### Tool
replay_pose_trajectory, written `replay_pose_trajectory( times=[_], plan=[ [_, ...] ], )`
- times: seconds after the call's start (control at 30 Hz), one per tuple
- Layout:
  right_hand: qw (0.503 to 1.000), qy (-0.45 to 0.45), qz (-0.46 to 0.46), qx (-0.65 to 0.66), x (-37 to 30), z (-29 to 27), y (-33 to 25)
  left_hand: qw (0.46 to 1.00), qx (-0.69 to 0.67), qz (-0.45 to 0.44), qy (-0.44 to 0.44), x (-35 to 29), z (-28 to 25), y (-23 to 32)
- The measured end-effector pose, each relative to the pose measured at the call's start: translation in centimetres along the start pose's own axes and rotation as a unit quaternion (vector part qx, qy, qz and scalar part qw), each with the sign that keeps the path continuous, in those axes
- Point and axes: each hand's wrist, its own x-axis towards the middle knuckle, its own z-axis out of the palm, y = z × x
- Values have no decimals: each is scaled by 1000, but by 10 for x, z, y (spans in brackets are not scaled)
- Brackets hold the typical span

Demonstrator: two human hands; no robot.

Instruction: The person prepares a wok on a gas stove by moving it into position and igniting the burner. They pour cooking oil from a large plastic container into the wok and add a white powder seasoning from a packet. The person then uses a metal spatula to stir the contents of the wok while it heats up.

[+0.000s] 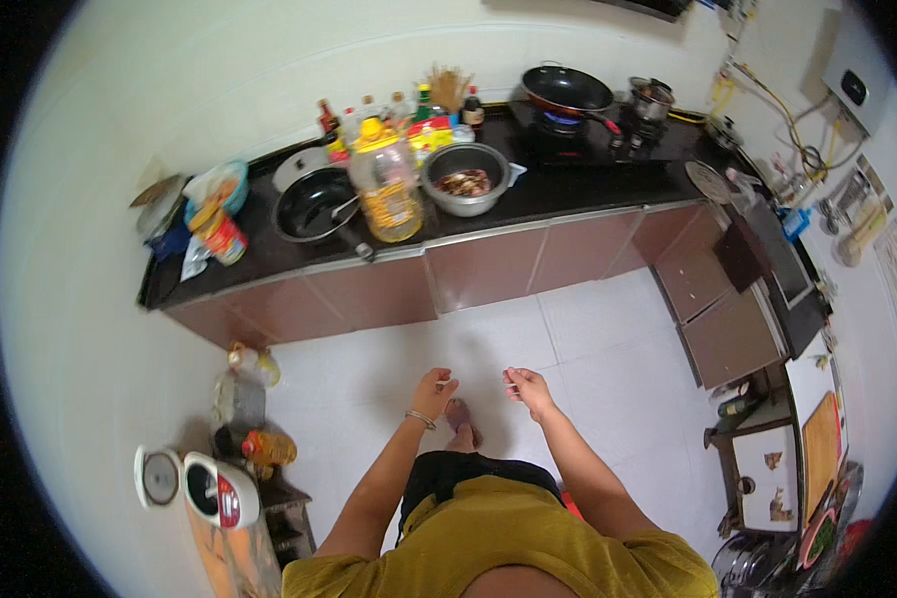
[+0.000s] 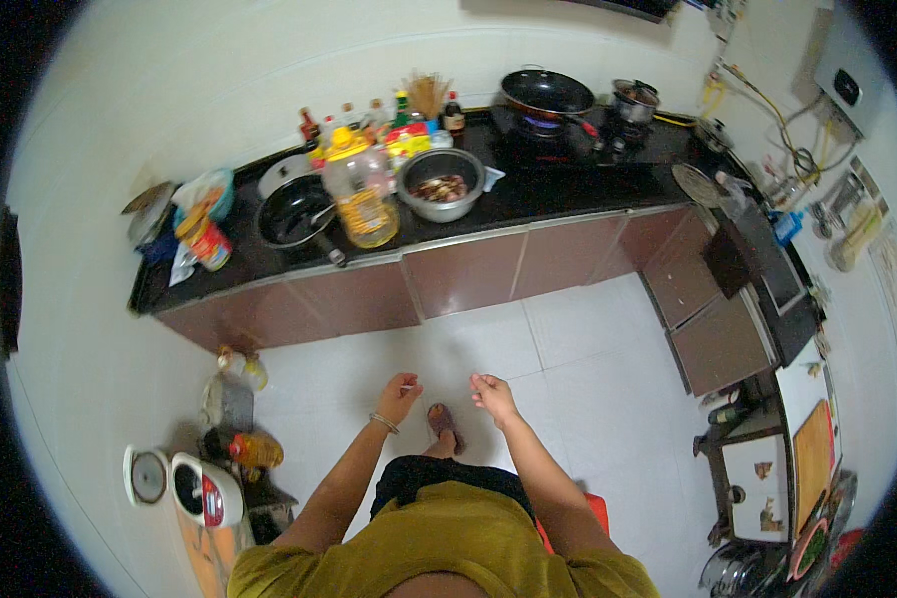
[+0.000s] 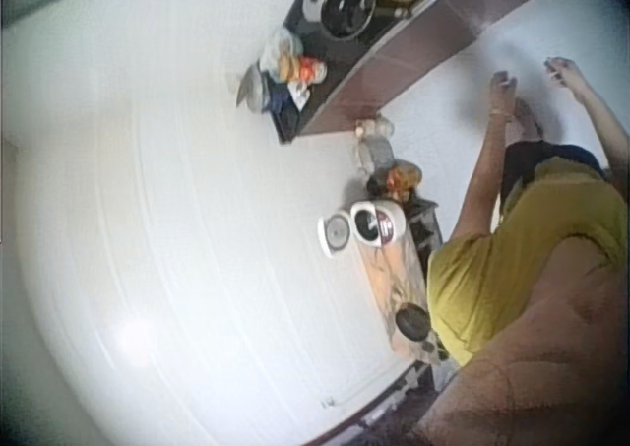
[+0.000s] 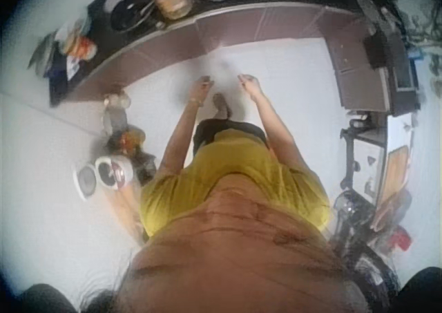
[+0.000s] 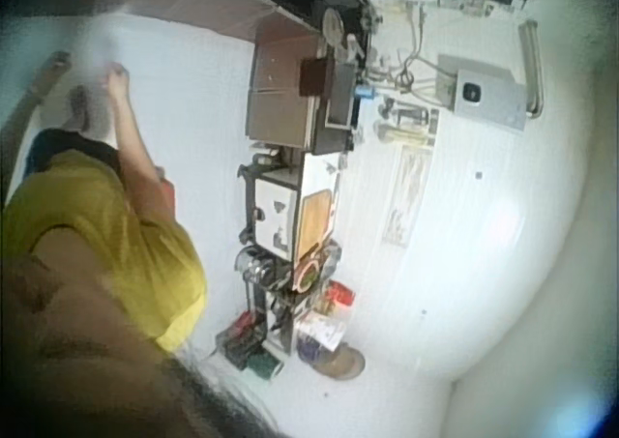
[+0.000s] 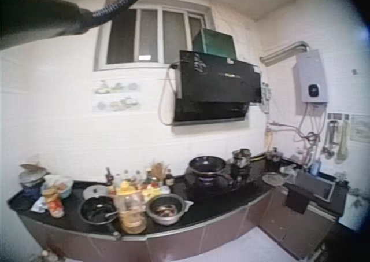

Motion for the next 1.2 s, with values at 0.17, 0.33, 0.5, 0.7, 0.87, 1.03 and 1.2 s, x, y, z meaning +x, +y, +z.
replay_pose_trajectory(
  times=[0.17, 0.33, 0.5, 0.7, 0.87, 1.03, 1.2],
  plan=[
    [997, 64, -9, 46, 55, -67, -38, 996, -16, 33, -77, 101, 47, 32],
    [987, 146, -46, 53, 101, -134, -112, 987, -53, 68, -139, 212, 99, 68],
    [974, 179, -98, 102, 151, -221, -191, 965, -122, 44, -226, 303, 152, 148],
    [972, 137, -168, 91, 253, -313, -344, 957, -194, -40, -213, 418, 237, 250],
    [989, 47, -138, -5, 364, -349, -445, 929, -328, -110, -132, 505, 294, 326],
    [988, -139, -36, -62, 421, -348, -485, 891, -421, -155, -76, 553, 325, 367],
    [966, -259, -12, 2, 411, -338, -503, 866, -472, -153, -59, 559, 332, 389]
  ],
)
